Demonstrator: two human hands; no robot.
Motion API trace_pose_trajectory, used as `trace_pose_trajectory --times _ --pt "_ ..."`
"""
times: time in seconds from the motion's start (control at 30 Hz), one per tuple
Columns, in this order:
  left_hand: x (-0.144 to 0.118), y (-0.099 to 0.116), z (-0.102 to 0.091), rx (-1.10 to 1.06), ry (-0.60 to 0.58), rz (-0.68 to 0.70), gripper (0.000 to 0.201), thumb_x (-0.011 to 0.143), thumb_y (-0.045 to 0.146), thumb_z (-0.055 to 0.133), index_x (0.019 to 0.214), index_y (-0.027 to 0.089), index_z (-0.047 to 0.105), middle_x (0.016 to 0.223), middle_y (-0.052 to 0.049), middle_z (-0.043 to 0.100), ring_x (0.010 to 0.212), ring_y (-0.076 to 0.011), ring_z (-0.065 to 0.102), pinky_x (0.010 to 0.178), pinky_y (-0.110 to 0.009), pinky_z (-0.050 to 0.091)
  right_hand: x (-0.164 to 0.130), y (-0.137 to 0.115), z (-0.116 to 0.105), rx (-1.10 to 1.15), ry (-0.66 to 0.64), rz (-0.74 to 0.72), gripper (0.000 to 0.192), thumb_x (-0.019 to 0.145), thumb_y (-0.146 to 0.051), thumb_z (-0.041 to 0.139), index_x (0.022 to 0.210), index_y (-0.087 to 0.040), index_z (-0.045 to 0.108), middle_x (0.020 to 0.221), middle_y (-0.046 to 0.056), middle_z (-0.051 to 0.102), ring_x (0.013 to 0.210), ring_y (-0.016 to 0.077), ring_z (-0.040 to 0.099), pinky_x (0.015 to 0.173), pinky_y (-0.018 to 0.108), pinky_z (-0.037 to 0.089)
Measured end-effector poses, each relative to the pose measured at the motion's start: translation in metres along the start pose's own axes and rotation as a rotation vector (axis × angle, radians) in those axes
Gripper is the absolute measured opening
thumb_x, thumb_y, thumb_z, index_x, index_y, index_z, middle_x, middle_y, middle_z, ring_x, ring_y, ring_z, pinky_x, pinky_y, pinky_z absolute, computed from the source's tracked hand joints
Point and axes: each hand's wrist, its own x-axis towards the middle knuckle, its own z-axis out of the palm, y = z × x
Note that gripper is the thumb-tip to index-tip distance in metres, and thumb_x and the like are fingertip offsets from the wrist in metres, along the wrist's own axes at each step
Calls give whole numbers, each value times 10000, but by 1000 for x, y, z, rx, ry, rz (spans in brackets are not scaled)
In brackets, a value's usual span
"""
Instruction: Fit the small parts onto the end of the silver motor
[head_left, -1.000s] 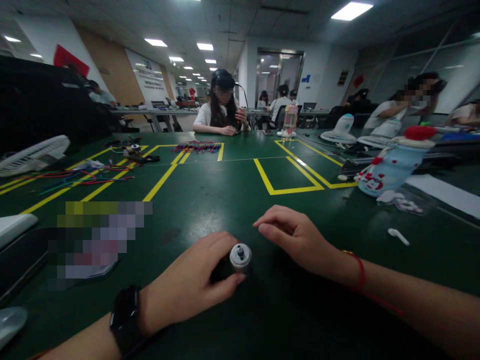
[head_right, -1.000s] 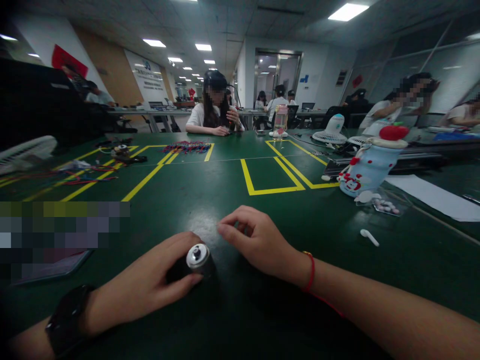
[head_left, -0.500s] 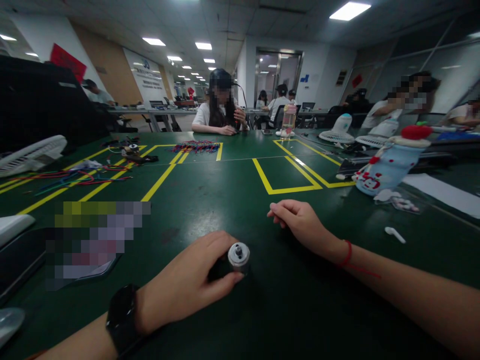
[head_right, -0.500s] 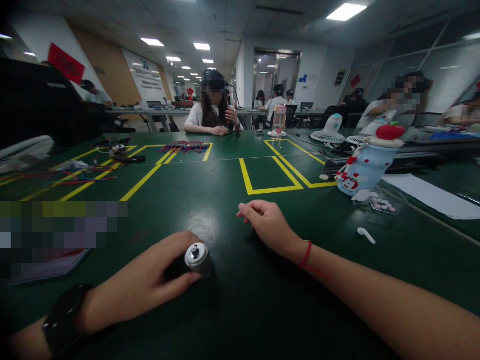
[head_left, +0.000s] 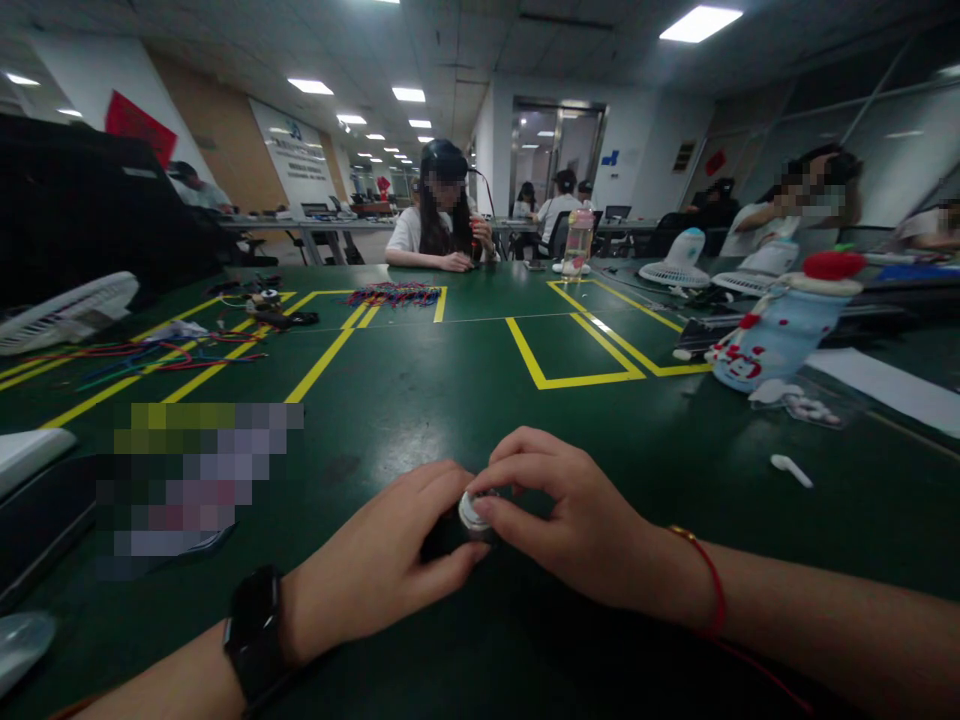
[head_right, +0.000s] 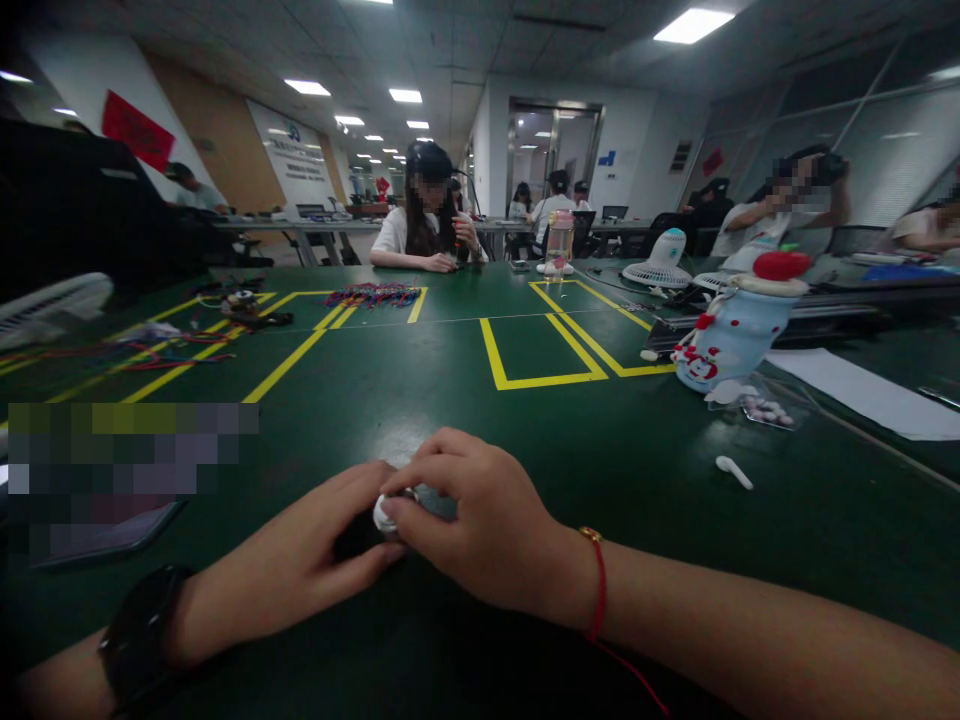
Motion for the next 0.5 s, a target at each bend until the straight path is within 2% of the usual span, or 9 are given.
trace_pose_trajectory --times 0.17,0.37,0.5 --pt "1 2 -1 12 -14 -17 154 859 224 576 992 214 498 1008 -36 578 919 -216 540 826 -373 446 3 6 -19 42 77 -6 121 859 -252 624 922 -180 699 898 20 617 825 118 581 724 247 458" --pt "0 5 -6 -19 -23 -43 184 849 200 584 1018 224 516 1000 -28 584 881 -204 541 804 -356 451 -4 35 -37 -37 -228 -19 126 823 -279 672 912 -217 735 982 36 622 908 151 582 841 322 446" --pt "0 5 -6 -22 -25 -44 170 848 200 585 1003 224 520 987 -26 584 865 -202 539 781 -347 449 -6 40 -35 -154 -321 -55 133 803 -312 687 911 -258 744 1036 32 620 959 172 559 853 352 418"
